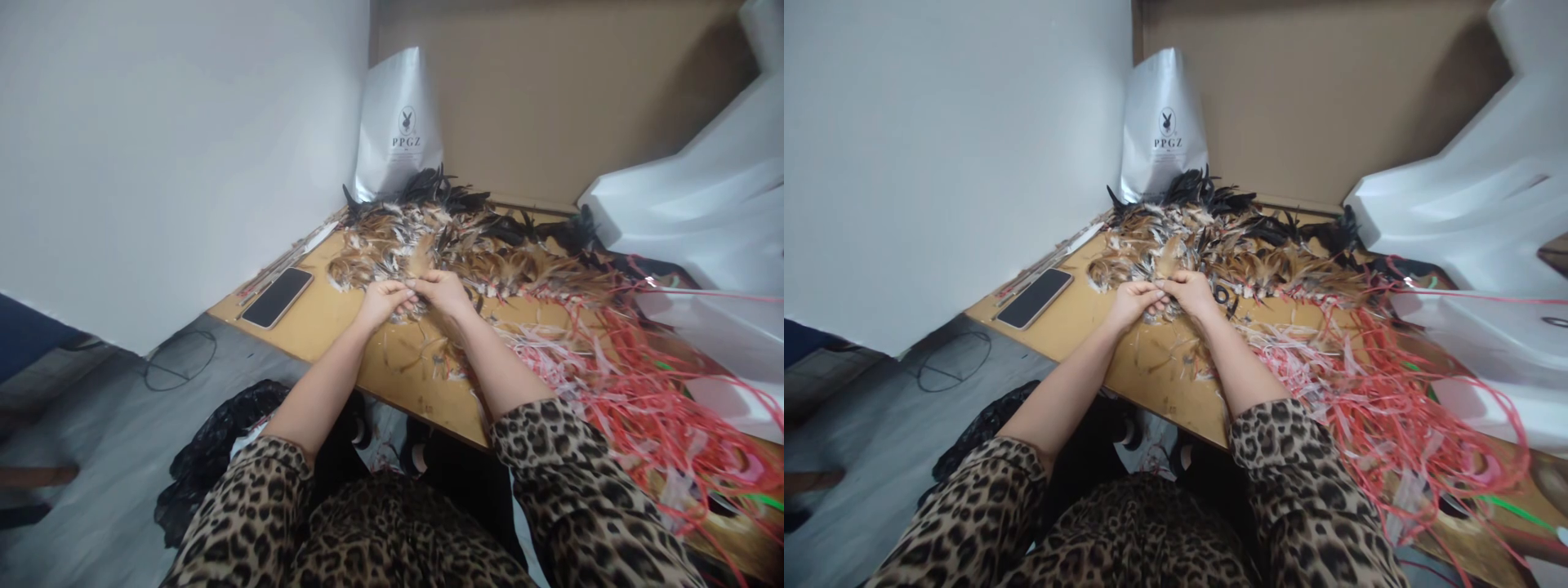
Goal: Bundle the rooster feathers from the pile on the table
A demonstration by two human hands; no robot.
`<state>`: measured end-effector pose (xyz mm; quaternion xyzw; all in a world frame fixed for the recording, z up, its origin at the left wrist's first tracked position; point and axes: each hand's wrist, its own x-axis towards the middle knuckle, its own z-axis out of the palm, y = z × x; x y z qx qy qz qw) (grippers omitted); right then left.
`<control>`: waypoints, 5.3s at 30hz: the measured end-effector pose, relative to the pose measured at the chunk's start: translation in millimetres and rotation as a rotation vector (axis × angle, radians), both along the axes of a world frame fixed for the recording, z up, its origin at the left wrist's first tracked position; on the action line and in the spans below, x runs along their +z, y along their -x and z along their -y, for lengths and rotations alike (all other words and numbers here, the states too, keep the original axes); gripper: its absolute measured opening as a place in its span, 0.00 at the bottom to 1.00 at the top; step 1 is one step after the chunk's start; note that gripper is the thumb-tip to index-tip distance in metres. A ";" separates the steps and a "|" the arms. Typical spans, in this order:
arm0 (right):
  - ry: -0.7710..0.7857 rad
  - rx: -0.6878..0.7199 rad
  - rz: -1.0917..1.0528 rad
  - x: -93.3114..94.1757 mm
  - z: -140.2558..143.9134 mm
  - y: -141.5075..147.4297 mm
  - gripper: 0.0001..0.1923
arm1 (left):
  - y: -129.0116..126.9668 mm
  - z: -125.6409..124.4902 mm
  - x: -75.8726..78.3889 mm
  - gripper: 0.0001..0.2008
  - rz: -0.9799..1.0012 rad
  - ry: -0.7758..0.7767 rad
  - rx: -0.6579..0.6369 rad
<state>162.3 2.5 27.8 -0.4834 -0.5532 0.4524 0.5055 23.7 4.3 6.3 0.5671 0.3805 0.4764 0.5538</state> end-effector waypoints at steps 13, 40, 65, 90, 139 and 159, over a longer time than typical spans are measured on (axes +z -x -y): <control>-0.447 -0.052 0.442 -2.2 3.2 5.1 0.10 | 8.5 -10.1 -2.9 0.12 0.330 0.245 0.041; -0.187 -0.045 0.618 -0.3 -9.4 -18.1 0.09 | 25.7 -20.4 -1.5 0.05 0.688 0.248 0.124; 0.202 0.009 -0.302 -3.4 -9.0 -5.4 0.12 | 14.9 -8.2 -0.6 0.06 0.414 0.297 -0.056; -0.002 -0.034 -0.160 -4.8 -4.7 6.6 0.14 | 8.4 -8.0 -4.6 0.12 0.245 0.225 -0.010; 0.076 0.016 -0.091 -7.1 -4.9 3.2 0.14 | 10.1 -10.9 -7.0 0.08 0.310 0.287 0.003; -0.039 -0.077 0.517 -8.9 -5.9 -6.2 0.15 | 8.7 -8.4 0.5 0.08 0.244 0.227 0.109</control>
